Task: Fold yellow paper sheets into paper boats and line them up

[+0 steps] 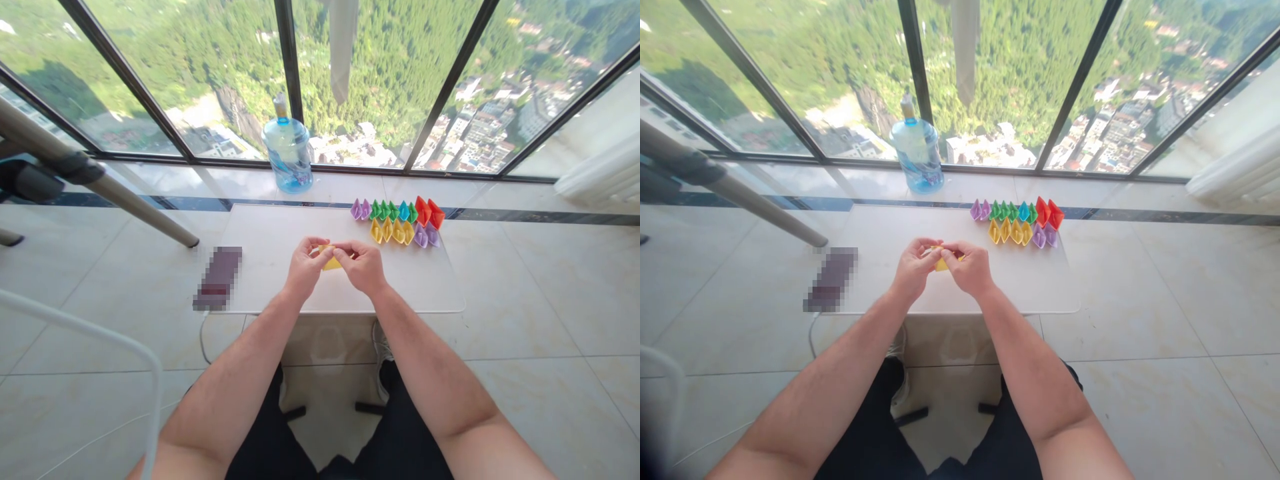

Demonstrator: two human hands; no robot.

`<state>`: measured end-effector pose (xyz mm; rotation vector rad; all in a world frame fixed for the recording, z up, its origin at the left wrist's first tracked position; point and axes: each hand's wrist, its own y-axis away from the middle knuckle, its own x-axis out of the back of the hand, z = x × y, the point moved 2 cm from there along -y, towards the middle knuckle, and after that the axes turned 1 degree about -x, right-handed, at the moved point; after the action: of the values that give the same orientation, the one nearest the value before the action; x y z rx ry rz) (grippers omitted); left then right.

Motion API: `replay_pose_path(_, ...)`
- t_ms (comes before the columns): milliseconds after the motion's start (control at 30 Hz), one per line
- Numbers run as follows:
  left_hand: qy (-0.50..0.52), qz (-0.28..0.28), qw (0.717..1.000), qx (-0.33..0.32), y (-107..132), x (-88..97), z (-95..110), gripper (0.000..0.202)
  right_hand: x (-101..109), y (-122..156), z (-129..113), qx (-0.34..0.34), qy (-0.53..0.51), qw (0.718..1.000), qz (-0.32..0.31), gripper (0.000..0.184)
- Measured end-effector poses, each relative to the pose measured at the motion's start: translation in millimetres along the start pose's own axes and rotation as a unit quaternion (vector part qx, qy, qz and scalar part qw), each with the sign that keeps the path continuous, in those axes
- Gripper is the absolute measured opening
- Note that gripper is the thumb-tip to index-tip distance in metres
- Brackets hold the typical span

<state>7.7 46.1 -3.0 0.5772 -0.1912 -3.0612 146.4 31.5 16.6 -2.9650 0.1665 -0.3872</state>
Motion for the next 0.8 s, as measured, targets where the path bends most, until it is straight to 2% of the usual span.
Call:
replay_pose_path(233,-0.010,0.000,0.999,-0.041,-4,3.4,-7,0.038,0,-4,6,0.008,0.006,1.000,0.019,0.022)
replay_pose_path(433,-0.042,-0.003,0.998,-0.042,-5,2.5,-9,0.029,1,-7,11,0.010,0.027,0.999,0.019,0.020)
replay_pose_path(633,-0.035,-0.002,0.999,-0.013,-6,5.8,-8,0.028,16,-14,11,-0.030,0.021,0.996,-0.083,0.022)
replay_pose_path(800,-0.041,0.003,0.999,0.016,-6,6.6,-8,0.033,25,-16,13,-0.091,0.005,0.977,-0.191,0.015)
